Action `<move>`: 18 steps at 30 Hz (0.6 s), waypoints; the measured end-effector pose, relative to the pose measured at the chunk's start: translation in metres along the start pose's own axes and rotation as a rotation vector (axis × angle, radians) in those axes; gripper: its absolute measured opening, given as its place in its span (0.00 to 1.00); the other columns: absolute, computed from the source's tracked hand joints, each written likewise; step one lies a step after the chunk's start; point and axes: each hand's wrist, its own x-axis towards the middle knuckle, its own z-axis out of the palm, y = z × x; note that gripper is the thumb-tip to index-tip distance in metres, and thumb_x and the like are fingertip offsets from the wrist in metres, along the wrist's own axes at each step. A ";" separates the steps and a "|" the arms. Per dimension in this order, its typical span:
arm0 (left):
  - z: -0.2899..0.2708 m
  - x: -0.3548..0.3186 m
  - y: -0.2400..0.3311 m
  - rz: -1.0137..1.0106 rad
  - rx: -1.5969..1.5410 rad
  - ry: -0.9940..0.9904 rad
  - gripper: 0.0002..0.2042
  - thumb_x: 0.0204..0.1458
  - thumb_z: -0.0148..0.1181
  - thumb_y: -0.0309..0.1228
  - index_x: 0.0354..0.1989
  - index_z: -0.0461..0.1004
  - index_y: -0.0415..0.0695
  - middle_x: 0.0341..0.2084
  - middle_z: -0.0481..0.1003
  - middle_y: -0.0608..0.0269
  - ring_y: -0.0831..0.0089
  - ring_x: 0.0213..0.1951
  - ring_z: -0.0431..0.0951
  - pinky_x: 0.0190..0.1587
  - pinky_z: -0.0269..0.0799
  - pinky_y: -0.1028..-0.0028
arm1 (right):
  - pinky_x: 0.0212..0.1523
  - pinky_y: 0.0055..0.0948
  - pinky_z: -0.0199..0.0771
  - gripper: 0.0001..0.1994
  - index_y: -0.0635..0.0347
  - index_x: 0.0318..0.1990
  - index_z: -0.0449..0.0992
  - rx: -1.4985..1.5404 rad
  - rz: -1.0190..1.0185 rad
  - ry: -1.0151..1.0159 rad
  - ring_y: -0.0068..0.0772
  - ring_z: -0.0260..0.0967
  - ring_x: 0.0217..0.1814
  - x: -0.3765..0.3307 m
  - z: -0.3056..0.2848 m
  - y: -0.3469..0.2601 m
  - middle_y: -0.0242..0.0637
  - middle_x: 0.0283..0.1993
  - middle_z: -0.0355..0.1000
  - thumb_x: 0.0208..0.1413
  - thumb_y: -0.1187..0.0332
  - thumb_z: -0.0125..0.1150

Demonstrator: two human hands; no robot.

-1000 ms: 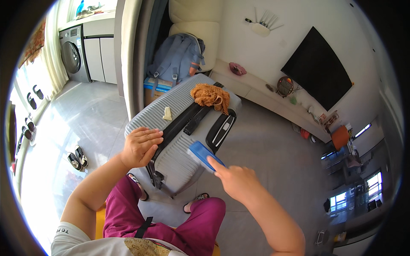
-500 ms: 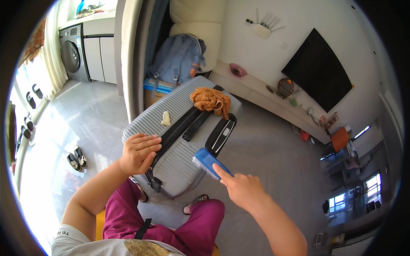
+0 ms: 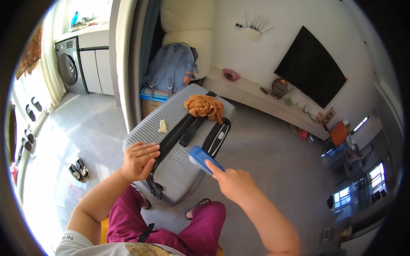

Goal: The person cleans a grey suitcase using a blue brush and a brown cloth. They brush the handle and the top surface of the suitcase, then use the cloth to wipe the exterior and the brush itself.

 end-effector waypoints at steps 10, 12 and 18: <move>-0.005 0.002 0.002 0.003 0.019 -0.014 0.08 0.46 0.57 0.25 0.33 0.80 0.40 0.40 0.81 0.56 0.62 0.44 0.81 0.46 0.74 0.62 | 0.27 0.47 0.75 0.26 0.33 0.67 0.62 -0.065 -0.026 -0.060 0.49 0.75 0.26 -0.008 -0.011 0.012 0.44 0.25 0.72 0.60 0.67 0.50; -0.005 0.000 0.006 -0.016 0.031 -0.014 0.08 0.45 0.57 0.25 0.33 0.80 0.40 0.40 0.81 0.55 0.61 0.44 0.81 0.45 0.74 0.62 | 0.26 0.46 0.74 0.25 0.33 0.66 0.62 -0.046 -0.075 -0.006 0.49 0.74 0.25 0.000 -0.006 0.010 0.43 0.24 0.72 0.61 0.65 0.51; 0.003 0.003 0.010 -0.008 0.022 0.016 0.09 0.45 0.56 0.23 0.34 0.79 0.38 0.39 0.81 0.53 0.58 0.44 0.81 0.44 0.73 0.62 | 0.25 0.45 0.74 0.24 0.35 0.65 0.64 0.006 -0.129 0.288 0.49 0.73 0.22 0.054 0.028 -0.027 0.43 0.22 0.70 0.61 0.63 0.54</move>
